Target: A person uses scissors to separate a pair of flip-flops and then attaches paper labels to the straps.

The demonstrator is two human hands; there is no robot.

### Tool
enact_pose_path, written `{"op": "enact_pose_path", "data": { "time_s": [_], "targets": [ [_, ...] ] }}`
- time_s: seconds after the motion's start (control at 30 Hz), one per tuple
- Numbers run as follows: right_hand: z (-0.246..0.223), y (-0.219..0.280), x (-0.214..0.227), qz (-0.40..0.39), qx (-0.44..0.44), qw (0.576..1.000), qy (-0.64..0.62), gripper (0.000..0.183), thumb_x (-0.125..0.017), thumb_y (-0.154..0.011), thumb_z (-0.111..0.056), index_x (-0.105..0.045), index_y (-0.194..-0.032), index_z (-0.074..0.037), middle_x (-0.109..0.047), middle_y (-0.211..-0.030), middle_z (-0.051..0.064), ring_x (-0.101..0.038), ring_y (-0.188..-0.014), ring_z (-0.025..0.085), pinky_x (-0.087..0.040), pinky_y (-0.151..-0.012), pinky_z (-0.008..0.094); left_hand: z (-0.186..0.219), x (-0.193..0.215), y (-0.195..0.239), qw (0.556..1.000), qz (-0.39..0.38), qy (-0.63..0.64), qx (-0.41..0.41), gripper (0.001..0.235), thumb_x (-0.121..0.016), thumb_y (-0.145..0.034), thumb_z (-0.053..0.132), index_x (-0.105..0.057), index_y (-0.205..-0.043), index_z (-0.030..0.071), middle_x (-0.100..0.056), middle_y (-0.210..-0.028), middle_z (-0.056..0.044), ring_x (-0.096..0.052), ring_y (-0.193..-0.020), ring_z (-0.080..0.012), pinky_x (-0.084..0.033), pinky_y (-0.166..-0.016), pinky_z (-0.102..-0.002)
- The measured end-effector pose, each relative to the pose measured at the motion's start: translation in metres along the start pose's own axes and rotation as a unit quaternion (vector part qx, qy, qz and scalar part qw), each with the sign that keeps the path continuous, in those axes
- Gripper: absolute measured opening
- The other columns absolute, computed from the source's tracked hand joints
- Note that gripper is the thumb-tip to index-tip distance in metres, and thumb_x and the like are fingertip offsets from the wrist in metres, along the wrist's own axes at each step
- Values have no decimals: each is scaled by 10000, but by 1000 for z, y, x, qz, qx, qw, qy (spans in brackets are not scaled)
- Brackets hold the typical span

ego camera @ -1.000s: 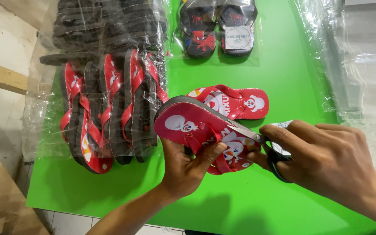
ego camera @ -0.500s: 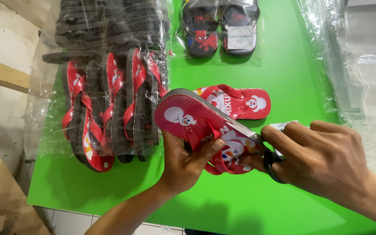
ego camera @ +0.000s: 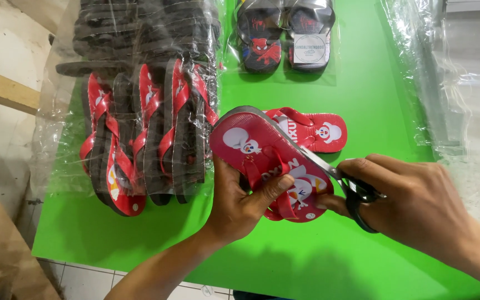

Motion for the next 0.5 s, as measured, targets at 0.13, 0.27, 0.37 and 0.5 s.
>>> {"op": "enact_pose_path", "data": {
  "time_s": [0.13, 0.27, 0.37, 0.5],
  "targets": [
    [17, -2, -1, -90, -107, 982, -125, 642, -910, -578, -525, -762, -1063, -131, -828, -927, 45, -805, -724, 187, -691, -663, 359, 9, 0, 0, 1000, 2, -14, 16, 769, -810, -810, 90, -357, -1431, 73, -616, -1277, -150, -690, -1118, -252, -650, -981, -401],
    [19, -8, 3, -141, -170, 965, -143, 547, -893, -613, -468, -769, -1054, -170, -855, -840, -10, -771, -547, 118, -647, -473, 279, 11, -1, -3, 999, -16, -15, 47, 760, -826, -775, 160, -392, -1393, 76, -632, -1252, -134, -709, -1089, -241, -655, -969, -390],
    [15, -11, 6, -139, -239, 938, -209, 433, -912, -595, -395, -825, -952, -166, -834, -649, -22, -627, -475, 107, -539, -455, 259, 10, -1, -3, 997, -42, -56, 44, 724, -821, -777, 234, -435, -1373, 91, -682, -1247, -117, -740, -1107, -258, -642, -1020, -409],
    [16, -10, 3, -165, -255, 928, -217, 461, -889, -601, -393, -833, -993, -158, -868, -704, -10, -693, -482, 108, -584, -448, 247, 12, 0, -3, 993, -40, -73, 81, 797, -849, -691, 286, -452, -1353, 87, -706, -1214, -101, -734, -1084, -217, -640, -997, -368]
  ]
}}
Point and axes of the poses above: each hand's wrist, its own y-axis away from the middle knuckle, its own x-axis out of the back of the hand, z = x × y, the point moved 2 cm from there along -y, towards the middle knuckle
